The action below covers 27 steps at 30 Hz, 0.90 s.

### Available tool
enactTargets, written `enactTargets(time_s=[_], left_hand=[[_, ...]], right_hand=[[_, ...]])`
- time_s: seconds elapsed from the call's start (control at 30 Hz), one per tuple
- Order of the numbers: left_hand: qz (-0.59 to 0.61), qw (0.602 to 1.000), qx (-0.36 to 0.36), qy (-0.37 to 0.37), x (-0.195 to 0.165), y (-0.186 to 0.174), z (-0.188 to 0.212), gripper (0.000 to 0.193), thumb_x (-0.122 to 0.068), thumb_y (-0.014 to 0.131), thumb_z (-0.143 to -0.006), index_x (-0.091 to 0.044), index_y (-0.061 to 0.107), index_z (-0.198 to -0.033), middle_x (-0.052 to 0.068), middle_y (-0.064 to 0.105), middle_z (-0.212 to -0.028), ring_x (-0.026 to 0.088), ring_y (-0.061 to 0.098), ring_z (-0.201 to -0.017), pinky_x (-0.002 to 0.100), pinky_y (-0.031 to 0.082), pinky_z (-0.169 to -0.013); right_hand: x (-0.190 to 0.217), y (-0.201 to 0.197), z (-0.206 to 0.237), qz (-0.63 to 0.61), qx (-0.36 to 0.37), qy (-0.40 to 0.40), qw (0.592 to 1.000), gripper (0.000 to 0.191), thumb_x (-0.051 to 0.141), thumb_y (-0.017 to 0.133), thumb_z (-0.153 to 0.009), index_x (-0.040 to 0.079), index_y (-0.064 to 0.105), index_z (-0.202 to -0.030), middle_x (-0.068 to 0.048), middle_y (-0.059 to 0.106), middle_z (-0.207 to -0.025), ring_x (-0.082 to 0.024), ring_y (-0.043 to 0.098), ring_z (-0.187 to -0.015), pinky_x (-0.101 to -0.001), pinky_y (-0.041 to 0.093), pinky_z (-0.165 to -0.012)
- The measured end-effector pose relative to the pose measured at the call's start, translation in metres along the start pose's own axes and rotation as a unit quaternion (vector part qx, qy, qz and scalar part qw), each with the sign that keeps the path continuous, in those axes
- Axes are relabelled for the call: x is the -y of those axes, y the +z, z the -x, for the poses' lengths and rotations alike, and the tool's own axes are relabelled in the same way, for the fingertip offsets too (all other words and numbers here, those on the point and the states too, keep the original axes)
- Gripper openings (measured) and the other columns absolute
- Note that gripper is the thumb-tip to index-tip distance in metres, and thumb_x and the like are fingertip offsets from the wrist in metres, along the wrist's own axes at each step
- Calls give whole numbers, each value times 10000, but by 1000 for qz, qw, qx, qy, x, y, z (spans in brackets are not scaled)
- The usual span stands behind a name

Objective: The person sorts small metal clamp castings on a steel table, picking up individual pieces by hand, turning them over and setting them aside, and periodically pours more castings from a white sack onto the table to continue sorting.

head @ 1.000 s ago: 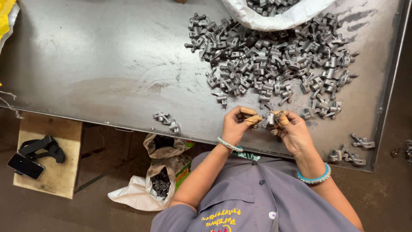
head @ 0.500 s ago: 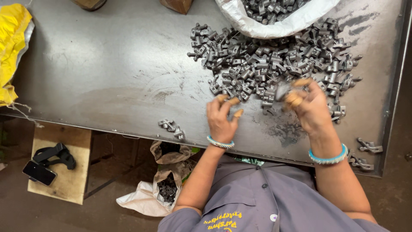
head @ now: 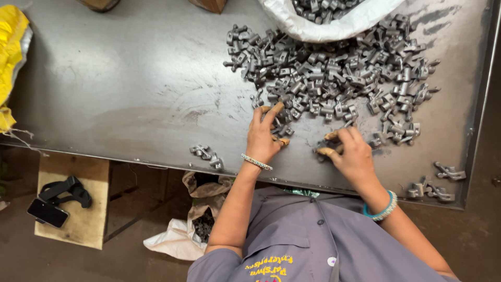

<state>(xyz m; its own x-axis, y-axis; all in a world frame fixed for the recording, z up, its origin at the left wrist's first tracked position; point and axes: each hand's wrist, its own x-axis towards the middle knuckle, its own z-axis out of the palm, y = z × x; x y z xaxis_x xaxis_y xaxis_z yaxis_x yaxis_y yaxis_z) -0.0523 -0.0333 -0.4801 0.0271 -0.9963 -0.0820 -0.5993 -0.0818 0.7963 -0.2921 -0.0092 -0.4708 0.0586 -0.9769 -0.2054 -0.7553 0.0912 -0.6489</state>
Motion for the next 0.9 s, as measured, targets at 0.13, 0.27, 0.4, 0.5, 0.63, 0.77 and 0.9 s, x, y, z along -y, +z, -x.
enactTargets(time_s=[0.13, 0.27, 0.4, 0.5, 0.63, 0.77, 0.9], left_hand=[[-23, 998, -25, 45, -1, 11, 13, 991, -45, 950, -528, -195, 544, -1419, 132, 502, -1325, 386, 562, -1163, 462, 502, -987], [-30, 999, -17, 38, -7, 19, 18, 954, -42, 936, -538, -182, 553, -1401, 138, 502, -1324, 396, 563, -1151, 467, 495, -983], [-15, 998, 5, 63, -13, 28, 26, 905, -54, 916, -571, -182, 558, -1392, 127, 519, -1312, 393, 571, -1149, 468, 498, -982], [5, 998, 12, 59, -21, 43, 37, 874, -50, 901, -603, -184, 572, -1402, 128, 523, -1318, 391, 567, -1155, 464, 500, -981], [47, 996, -9, 79, -32, 65, 40, 838, -32, 889, -608, -161, 591, -1381, 133, 517, -1331, 377, 581, -1166, 450, 513, -974], [70, 995, -14, 73, -36, 70, 35, 784, -46, 901, -599, -142, 623, -1326, 136, 511, -1334, 354, 613, -1106, 434, 542, -921], [100, 994, 5, 51, -30, 58, 34, 706, -79, 913, -632, -123, 638, -1280, 121, 495, -1362, 282, 672, -972, 387, 588, -816]], right_hand=[[-5, -12, 14, 54, -70, -254, 963, 511, 238, 886, -595, 48, 709, -1036, -97, 665, -1148, -346, 603, -1046, -448, 492, -915], [-16, 4, 13, 83, -57, -272, 957, 456, 151, 849, -646, 46, 707, -1066, -104, 702, -1172, -336, 628, -1089, -441, 509, -932], [-47, 25, 2, -149, -16, -101, 983, 324, 116, 844, -775, 60, 684, -1051, -60, 739, -1088, -220, 678, -974, -351, 564, -865], [-77, 27, -5, -460, 30, -13, 887, 316, 58, 822, -854, 44, 649, -1119, -49, 718, -1089, -157, 685, -950, -308, 567, -844], [-108, 17, -12, -674, 94, 106, 725, 300, 55, 766, -905, 69, 629, -1172, -80, 729, -1054, -181, 689, -912, -314, 568, -780], [-115, 7, -13, -688, 98, 176, 697, 304, 129, 725, -908, 90, 626, -1193, -64, 727, -1012, -185, 702, -893, -332, 579, -728], [-102, -5, -7, -634, 139, 127, 750, 358, 127, 750, -924, 39, 650, -1256, -91, 720, -944, -165, 663, -766, -280, 522, -643]])
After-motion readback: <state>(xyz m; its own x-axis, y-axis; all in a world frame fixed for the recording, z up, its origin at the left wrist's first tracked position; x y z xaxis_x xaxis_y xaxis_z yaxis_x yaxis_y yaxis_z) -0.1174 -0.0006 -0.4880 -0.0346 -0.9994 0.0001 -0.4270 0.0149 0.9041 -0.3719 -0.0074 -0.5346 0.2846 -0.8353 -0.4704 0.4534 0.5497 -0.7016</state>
